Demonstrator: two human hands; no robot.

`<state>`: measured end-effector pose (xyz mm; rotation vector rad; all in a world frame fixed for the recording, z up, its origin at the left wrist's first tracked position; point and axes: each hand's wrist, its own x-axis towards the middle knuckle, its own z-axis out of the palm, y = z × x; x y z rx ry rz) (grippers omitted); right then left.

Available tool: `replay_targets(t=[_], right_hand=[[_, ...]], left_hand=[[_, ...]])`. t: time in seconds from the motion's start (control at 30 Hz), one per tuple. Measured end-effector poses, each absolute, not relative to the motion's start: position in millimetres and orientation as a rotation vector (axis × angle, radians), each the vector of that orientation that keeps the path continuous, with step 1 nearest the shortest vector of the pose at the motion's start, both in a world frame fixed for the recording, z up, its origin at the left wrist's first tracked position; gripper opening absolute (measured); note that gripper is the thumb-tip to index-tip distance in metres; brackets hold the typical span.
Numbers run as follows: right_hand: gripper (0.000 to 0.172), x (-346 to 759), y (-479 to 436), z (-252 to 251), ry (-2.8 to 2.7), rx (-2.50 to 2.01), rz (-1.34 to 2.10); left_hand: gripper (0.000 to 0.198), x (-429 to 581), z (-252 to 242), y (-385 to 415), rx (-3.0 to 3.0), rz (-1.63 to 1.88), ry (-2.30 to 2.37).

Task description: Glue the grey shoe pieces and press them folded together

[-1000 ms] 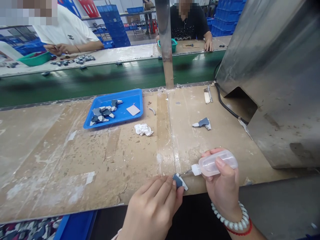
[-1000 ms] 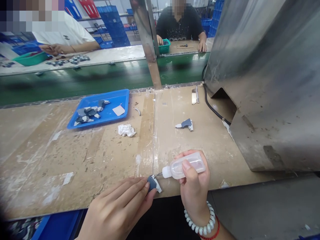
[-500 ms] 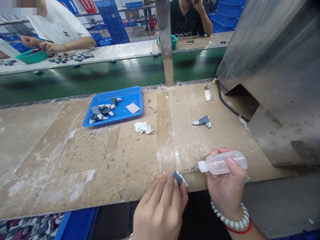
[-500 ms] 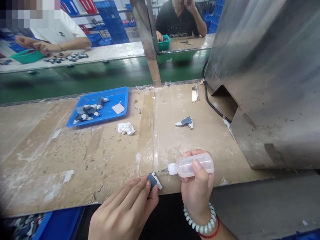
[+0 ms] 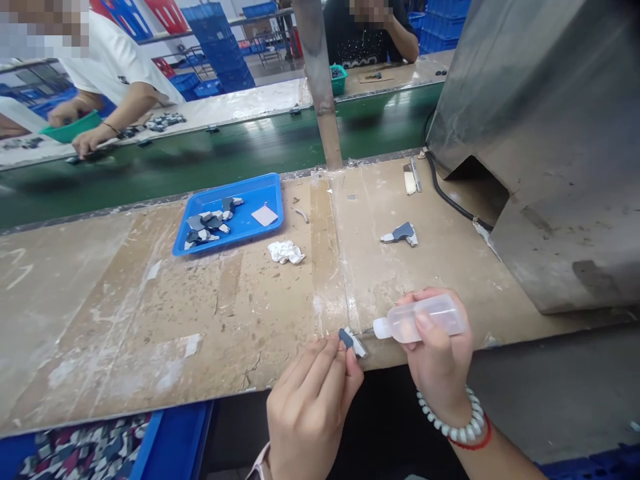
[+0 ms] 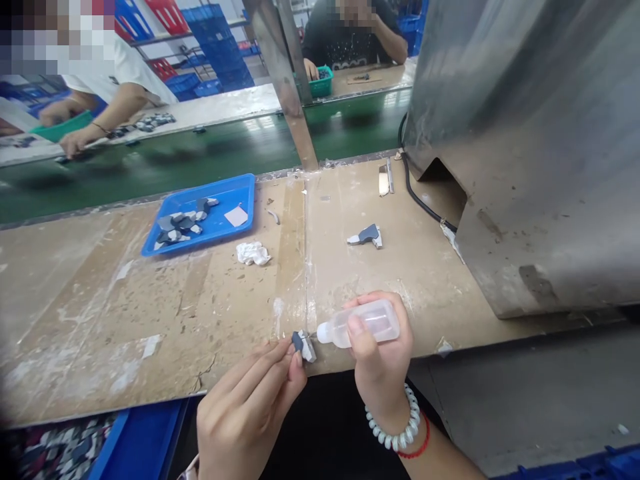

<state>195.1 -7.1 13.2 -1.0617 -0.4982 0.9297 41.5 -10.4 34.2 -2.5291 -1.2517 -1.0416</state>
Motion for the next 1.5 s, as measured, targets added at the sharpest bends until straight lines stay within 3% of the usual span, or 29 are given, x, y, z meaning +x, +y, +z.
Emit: replay_targets(t=[1.5], right_hand=[[0.023,197,3,21,-0.664,-1.037,0.919]], left_hand=[[0.014,38,30,-12,-2.55,-1.113,-1.397]])
